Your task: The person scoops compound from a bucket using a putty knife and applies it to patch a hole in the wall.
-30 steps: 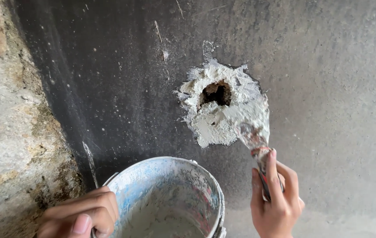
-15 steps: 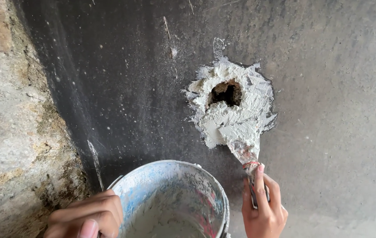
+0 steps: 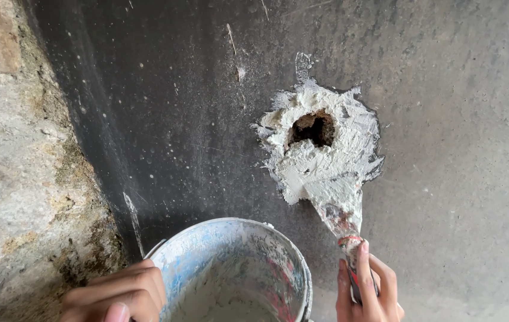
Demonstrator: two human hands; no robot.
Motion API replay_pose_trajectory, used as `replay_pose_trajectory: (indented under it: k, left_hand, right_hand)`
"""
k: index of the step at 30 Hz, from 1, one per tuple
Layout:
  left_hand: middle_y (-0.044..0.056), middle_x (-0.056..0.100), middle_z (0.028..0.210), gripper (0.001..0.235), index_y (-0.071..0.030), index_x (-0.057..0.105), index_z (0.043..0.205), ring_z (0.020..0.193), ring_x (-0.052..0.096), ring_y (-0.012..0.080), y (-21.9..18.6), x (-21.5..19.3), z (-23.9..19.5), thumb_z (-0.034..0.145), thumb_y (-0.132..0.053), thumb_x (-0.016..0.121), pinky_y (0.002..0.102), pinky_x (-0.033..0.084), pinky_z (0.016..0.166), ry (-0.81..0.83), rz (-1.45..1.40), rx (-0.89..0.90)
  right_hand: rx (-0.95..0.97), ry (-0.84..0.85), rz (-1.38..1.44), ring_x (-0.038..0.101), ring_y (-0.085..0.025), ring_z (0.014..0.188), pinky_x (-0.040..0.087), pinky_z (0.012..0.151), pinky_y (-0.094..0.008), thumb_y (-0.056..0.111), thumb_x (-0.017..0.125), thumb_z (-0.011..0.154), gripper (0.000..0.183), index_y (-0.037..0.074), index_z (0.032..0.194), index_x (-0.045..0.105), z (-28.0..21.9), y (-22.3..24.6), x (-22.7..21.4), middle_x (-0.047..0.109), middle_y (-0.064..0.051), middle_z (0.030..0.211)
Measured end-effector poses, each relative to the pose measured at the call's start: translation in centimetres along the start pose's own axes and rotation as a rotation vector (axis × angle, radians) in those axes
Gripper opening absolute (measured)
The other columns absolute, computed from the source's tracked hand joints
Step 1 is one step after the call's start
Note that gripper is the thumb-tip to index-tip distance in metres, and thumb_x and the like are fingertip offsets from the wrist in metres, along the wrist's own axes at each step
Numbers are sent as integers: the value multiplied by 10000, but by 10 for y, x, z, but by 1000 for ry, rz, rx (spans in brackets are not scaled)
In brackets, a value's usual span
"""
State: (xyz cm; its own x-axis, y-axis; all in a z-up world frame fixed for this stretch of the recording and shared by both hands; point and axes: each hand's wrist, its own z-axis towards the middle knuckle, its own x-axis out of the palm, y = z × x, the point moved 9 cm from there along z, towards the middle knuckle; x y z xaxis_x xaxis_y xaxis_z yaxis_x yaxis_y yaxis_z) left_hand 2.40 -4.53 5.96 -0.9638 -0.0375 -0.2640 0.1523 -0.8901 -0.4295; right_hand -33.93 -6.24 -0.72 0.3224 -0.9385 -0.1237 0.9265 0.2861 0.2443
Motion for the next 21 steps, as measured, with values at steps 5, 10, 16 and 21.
replay_pose_trajectory:
  k: [5,10,16,21]
  left_hand:
    - [-21,449,505,602,-148,487,548,510,455,108,8,-8,2,1093,-366,356,323,364,544,3,9,-39]
    - [-9,444,515,608,-137,469,550,519,434,114,3,1,11,1095,-365,324,328,358,550,-22,-7,-61]
    - [-7,430,528,599,-139,453,561,531,440,113,-5,5,18,1097,-359,300,320,379,571,14,-7,-41]
    - [-38,423,518,594,-176,462,567,526,443,85,18,0,-3,1093,-390,288,295,425,585,70,73,-73]
  right_hand:
    - [-42,-73,115,722,-340,1063,650,847,-405,-49,730,864,595,33,1428,560,-42,-70,13,593,-198,1202]
    - [-116,-105,153,731,-323,1033,631,804,-389,-38,738,885,592,2,1436,523,-6,-6,-6,605,-211,1219]
    - [-97,-73,40,753,-228,828,578,617,-342,30,830,820,523,60,1315,663,42,49,11,702,-129,1102]
    - [-71,-20,-31,750,-218,795,580,581,-341,46,838,801,534,101,1309,683,25,27,17,718,-86,1096]
